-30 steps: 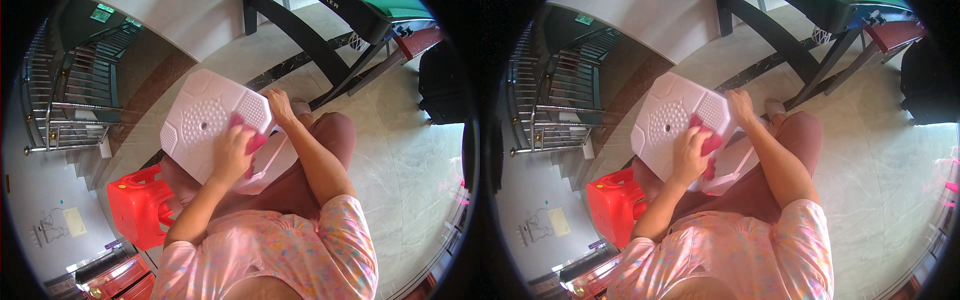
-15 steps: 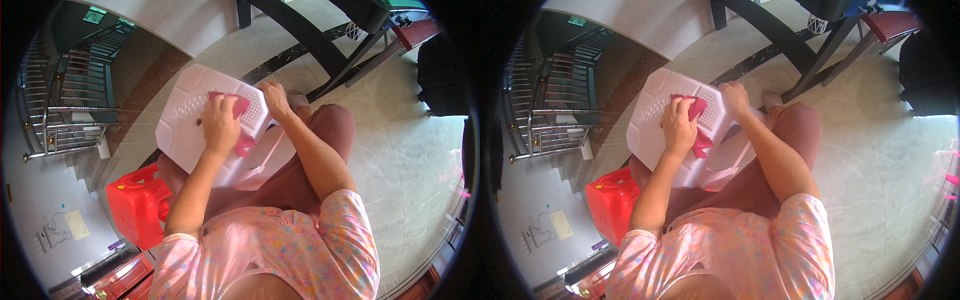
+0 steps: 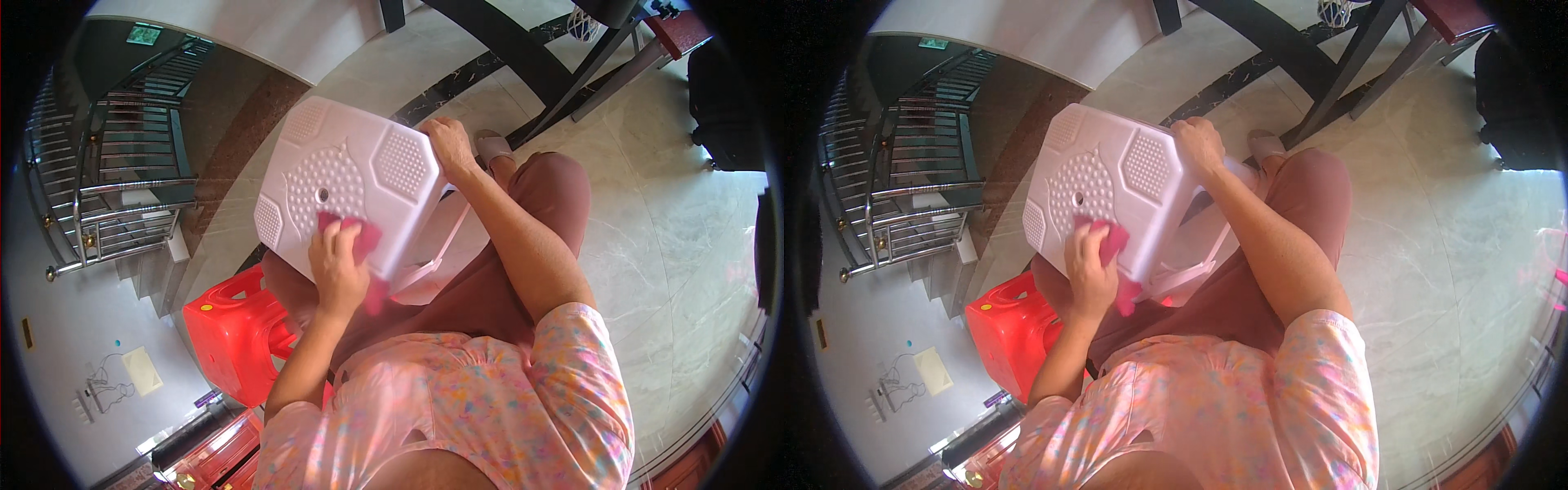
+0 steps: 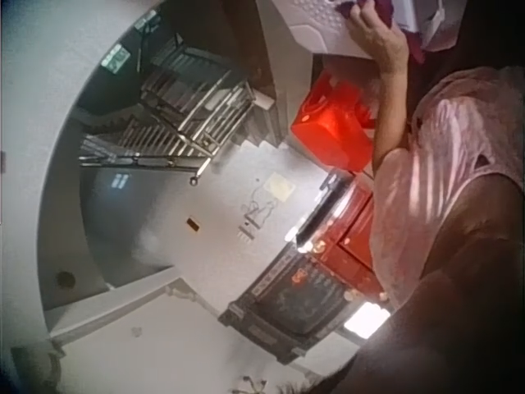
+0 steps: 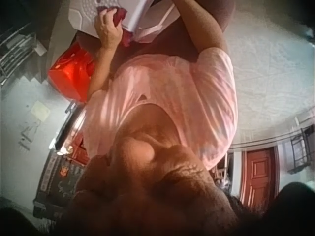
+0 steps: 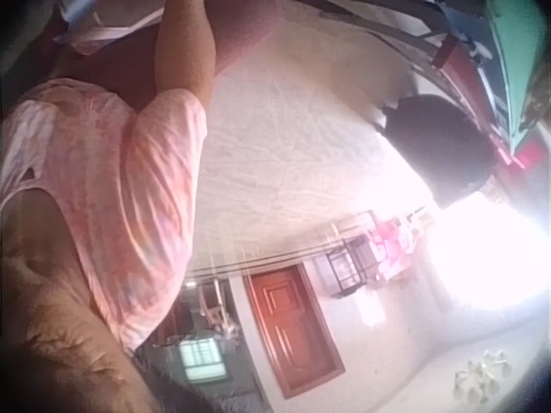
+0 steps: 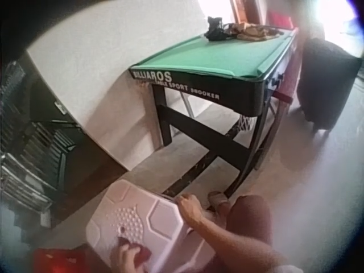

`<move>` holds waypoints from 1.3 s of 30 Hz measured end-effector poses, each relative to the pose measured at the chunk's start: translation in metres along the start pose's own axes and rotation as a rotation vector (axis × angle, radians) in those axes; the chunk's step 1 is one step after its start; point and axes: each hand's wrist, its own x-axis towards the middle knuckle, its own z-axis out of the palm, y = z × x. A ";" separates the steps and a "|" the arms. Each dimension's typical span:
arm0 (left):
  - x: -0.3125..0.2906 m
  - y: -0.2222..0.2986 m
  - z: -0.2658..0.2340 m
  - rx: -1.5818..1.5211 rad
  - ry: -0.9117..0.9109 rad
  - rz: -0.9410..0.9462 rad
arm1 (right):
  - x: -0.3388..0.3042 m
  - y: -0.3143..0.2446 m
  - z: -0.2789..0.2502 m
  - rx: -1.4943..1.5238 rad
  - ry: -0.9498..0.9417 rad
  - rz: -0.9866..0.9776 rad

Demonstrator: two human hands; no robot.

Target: Cleaning a pink plastic stool with a red cloth

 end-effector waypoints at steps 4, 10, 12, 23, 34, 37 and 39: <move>0.058 0.002 0.026 -0.063 0.107 0.053 | -0.006 -0.014 -0.007 -0.057 -0.015 -0.095; 0.032 -0.006 0.015 -0.074 0.060 0.074 | -0.016 -0.028 -0.023 -0.259 -0.068 -0.255; -0.002 -0.012 0.000 -0.039 0.011 0.042 | -0.015 -0.024 -0.021 -0.249 -0.076 -0.219; 0.048 -0.031 0.013 -0.006 0.124 0.031 | -0.008 -0.017 -0.014 0.031 -0.023 -0.041; 0.018 -0.025 0.012 0.021 0.115 -0.023 | 0.002 0.000 -0.006 0.031 -0.052 -0.026; -0.014 -0.011 -0.008 0.007 0.048 -0.075 | 0.002 -0.002 -0.004 0.071 -0.032 0.023; -0.018 -0.012 -0.021 -0.272 0.010 -0.097 | 0.003 -0.001 -0.003 0.088 -0.013 0.031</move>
